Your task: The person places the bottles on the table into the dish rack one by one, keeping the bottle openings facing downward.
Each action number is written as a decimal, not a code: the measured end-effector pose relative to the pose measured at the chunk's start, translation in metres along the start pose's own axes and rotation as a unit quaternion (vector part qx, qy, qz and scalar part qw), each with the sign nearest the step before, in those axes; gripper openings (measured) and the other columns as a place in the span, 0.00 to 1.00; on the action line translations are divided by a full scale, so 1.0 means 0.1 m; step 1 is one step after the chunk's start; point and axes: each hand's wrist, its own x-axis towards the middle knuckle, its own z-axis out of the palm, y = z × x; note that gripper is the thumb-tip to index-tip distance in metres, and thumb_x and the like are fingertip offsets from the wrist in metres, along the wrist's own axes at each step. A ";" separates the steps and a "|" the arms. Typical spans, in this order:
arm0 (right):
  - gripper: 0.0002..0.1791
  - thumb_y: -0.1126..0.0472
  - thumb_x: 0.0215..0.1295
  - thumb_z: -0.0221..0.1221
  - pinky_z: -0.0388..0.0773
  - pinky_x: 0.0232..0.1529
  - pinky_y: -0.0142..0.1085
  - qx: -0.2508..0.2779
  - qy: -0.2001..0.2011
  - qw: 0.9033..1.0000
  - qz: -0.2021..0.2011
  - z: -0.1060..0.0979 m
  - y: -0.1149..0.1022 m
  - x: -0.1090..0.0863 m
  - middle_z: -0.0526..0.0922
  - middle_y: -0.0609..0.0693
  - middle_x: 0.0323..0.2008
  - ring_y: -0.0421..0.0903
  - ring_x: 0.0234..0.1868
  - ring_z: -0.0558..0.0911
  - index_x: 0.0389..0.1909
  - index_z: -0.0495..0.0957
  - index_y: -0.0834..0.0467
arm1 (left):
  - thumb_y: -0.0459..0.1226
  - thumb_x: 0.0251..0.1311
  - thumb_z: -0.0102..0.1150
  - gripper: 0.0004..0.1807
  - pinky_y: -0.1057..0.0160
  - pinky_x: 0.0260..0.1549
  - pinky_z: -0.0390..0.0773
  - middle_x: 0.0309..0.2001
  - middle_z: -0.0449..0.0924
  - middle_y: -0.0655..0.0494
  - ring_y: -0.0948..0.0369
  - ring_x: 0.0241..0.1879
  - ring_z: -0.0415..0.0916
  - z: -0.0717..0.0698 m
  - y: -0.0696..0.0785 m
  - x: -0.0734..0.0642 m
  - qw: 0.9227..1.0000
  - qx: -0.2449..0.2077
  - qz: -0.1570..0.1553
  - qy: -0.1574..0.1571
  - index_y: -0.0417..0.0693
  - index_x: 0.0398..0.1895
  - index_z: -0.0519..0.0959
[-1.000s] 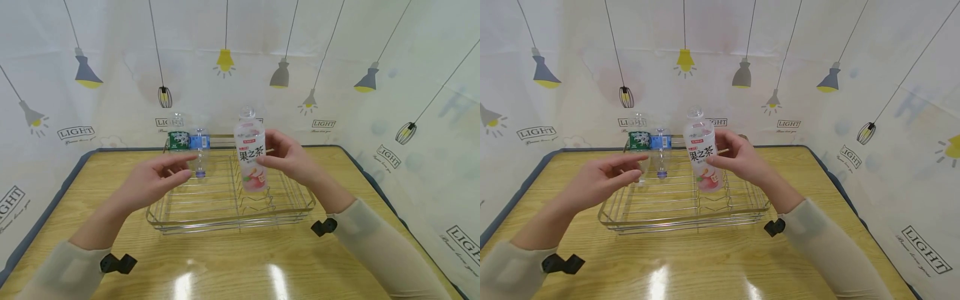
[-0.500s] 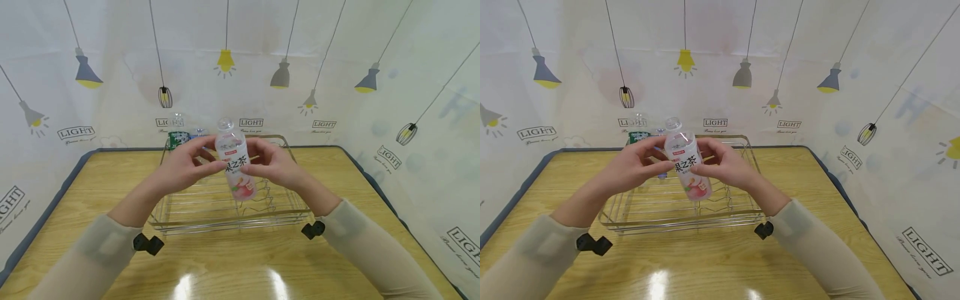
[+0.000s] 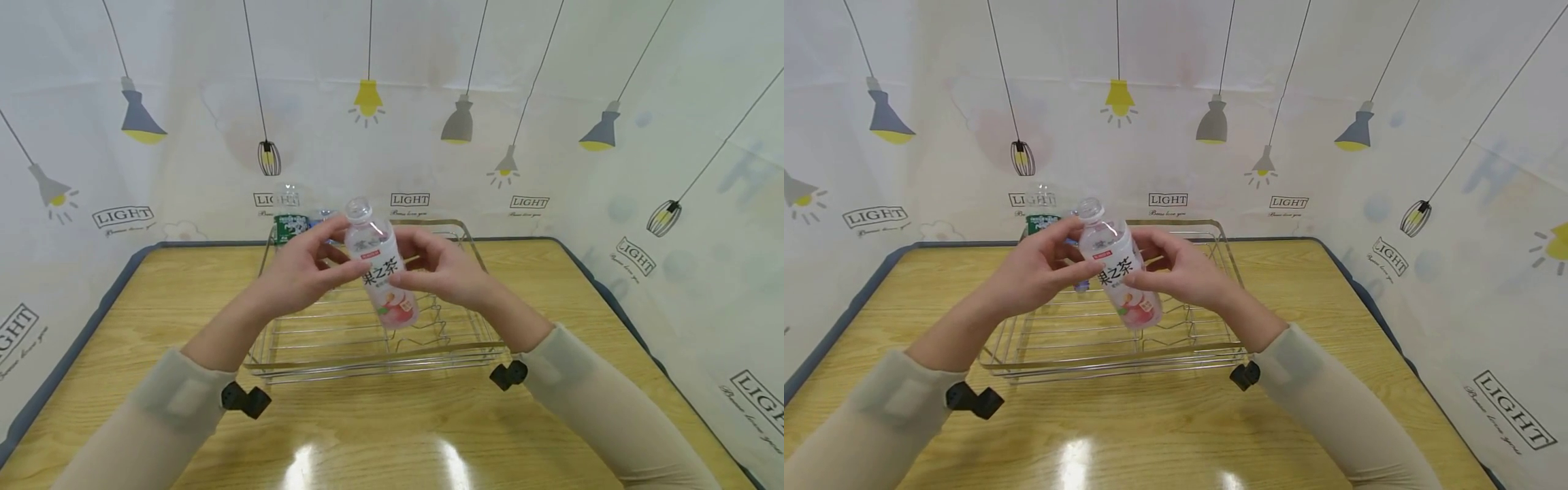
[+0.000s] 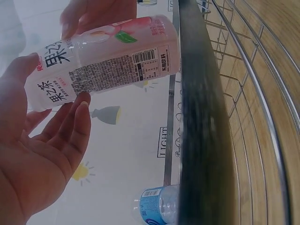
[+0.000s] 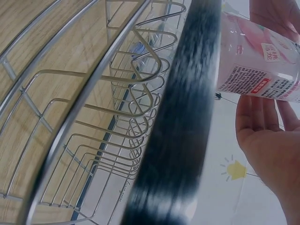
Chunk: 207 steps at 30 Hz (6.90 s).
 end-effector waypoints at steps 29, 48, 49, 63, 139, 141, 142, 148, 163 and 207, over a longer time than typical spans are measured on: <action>0.42 0.64 0.72 0.71 0.89 0.56 0.43 0.006 0.001 0.995 0.101 -0.18 0.21 -0.22 0.76 0.59 0.67 0.56 0.61 0.81 0.83 0.65 0.55 | 0.29 0.76 0.65 0.38 0.55 0.55 0.89 0.76 0.72 0.40 0.56 0.57 0.89 -0.13 -0.28 -0.28 0.980 -0.190 -0.059 0.005 0.46 0.80 0.56; 0.36 0.70 0.71 0.69 0.89 0.52 0.40 0.034 0.025 0.996 0.073 -0.18 0.22 -0.25 0.77 0.60 0.66 0.55 0.58 0.83 0.78 0.70 0.56 | 0.28 0.73 0.67 0.40 0.60 0.56 0.88 0.72 0.77 0.33 0.53 0.64 0.87 -0.13 -0.30 -0.33 0.981 -0.184 -0.057 -0.012 0.45 0.79 0.54; 0.36 0.70 0.71 0.69 0.89 0.51 0.40 0.033 0.026 0.997 0.070 -0.18 0.22 -0.26 0.77 0.60 0.66 0.55 0.57 0.83 0.77 0.70 0.57 | 0.28 0.73 0.68 0.41 0.59 0.56 0.88 0.72 0.77 0.34 0.53 0.64 0.87 -0.13 -0.30 -0.33 0.981 -0.186 -0.061 -0.013 0.46 0.80 0.54; 0.38 0.68 0.70 0.72 0.88 0.49 0.39 -0.032 0.044 0.997 0.056 -0.24 0.20 -0.29 0.78 0.59 0.63 0.57 0.55 0.82 0.79 0.71 0.53 | 0.36 0.68 0.77 0.39 0.60 0.44 0.89 0.72 0.75 0.50 0.49 0.63 0.80 -0.24 -0.32 -0.36 1.000 -0.026 0.008 -0.001 0.60 0.81 0.74; 0.46 0.75 0.75 0.64 0.84 0.68 0.47 0.089 0.061 0.994 0.012 0.14 0.08 -0.04 0.72 0.59 0.77 0.62 0.73 0.80 0.86 0.57 0.47 | 0.35 0.80 0.63 0.40 0.39 0.65 0.82 0.76 0.70 0.41 0.39 0.74 0.77 0.28 -0.34 -0.20 0.989 -0.150 -0.019 0.007 0.59 0.87 0.53; 0.46 0.75 0.75 0.64 0.84 0.68 0.47 0.093 0.065 0.993 0.011 0.16 0.08 -0.03 0.73 0.59 0.76 0.62 0.72 0.81 0.86 0.58 0.47 | 0.36 0.80 0.63 0.41 0.38 0.65 0.83 0.76 0.70 0.41 0.39 0.74 0.77 0.29 -0.34 -0.20 0.989 -0.143 -0.022 0.006 0.59 0.87 0.53; 0.45 0.75 0.75 0.65 0.84 0.67 0.46 0.091 0.069 0.993 0.011 0.18 0.08 -0.02 0.73 0.59 0.75 0.61 0.72 0.81 0.86 0.58 0.47 | 0.36 0.80 0.64 0.41 0.39 0.65 0.83 0.76 0.70 0.41 0.39 0.74 0.77 0.29 -0.34 -0.20 0.990 -0.139 -0.024 0.007 0.59 0.86 0.53; 0.46 0.72 0.74 0.68 0.85 0.66 0.47 0.077 0.095 0.992 0.016 0.24 0.09 0.02 0.72 0.60 0.72 0.60 0.69 0.82 0.85 0.58 0.46 | 0.38 0.79 0.65 0.41 0.40 0.65 0.83 0.75 0.71 0.40 0.38 0.73 0.78 0.32 -0.33 -0.20 0.992 -0.119 -0.029 0.013 0.57 0.85 0.53; 0.44 0.70 0.76 0.66 0.85 0.64 0.45 0.055 0.098 0.994 0.014 0.26 0.10 0.04 0.78 0.62 0.69 0.58 0.65 0.84 0.84 0.56 0.48 | 0.38 0.78 0.67 0.40 0.41 0.64 0.84 0.75 0.71 0.38 0.36 0.72 0.78 0.35 -0.34 -0.21 0.992 -0.116 -0.037 0.012 0.54 0.84 0.54; 0.44 0.61 0.76 0.70 0.85 0.65 0.46 0.033 0.155 0.985 0.064 -0.07 -0.01 0.20 0.78 0.58 0.68 0.55 0.65 0.83 0.85 0.56 0.49 | 0.39 0.76 0.69 0.30 0.60 0.24 0.73 0.35 0.79 0.56 0.59 0.28 0.73 -0.71 -1.04 -1.37 0.995 0.085 -0.056 0.018 0.51 0.78 0.76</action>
